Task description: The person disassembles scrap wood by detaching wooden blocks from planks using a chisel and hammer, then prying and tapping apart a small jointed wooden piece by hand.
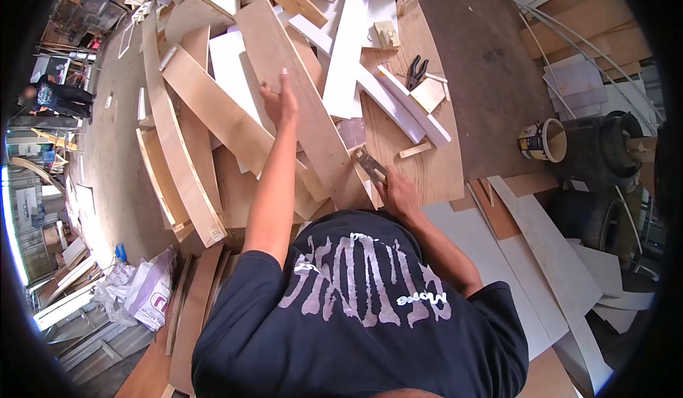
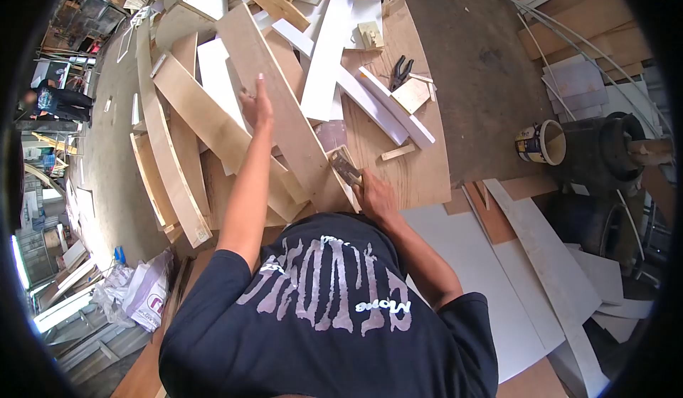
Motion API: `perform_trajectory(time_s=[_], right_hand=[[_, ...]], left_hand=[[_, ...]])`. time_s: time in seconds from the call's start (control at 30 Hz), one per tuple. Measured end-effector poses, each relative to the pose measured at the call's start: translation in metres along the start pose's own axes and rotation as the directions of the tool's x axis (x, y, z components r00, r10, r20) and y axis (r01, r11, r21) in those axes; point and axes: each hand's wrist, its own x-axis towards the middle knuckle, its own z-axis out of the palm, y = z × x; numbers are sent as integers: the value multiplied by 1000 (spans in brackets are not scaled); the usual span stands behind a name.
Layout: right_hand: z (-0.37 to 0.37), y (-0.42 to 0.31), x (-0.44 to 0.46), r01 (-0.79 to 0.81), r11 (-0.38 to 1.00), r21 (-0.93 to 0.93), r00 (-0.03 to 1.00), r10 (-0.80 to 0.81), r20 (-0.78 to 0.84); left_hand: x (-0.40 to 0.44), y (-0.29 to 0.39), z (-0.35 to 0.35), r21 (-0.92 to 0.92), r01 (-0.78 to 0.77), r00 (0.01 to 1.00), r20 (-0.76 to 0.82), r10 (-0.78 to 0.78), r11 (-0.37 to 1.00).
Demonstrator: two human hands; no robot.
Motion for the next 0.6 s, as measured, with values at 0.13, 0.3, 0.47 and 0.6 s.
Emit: perform_trajectory(time_s=[0.13,0.3,0.47,0.6], right_hand=[[3,7,4,-33,999,-7,997,34,71],[1,4,6,-35,999,40,997,32,74],[-3,-3,9,-49,998,50,996,45,82],[-19,-17,13,-20,998,65,999,17,49]], left_hand=[[20,-26,3,-387,205,923,383,-46,899],[8,-1,-20,-645,513,749,658,71,567],[10,-3,-15,-542,398,856,510,-88,740],[5,-2,-1,-457,338,933,275,-231,822]])
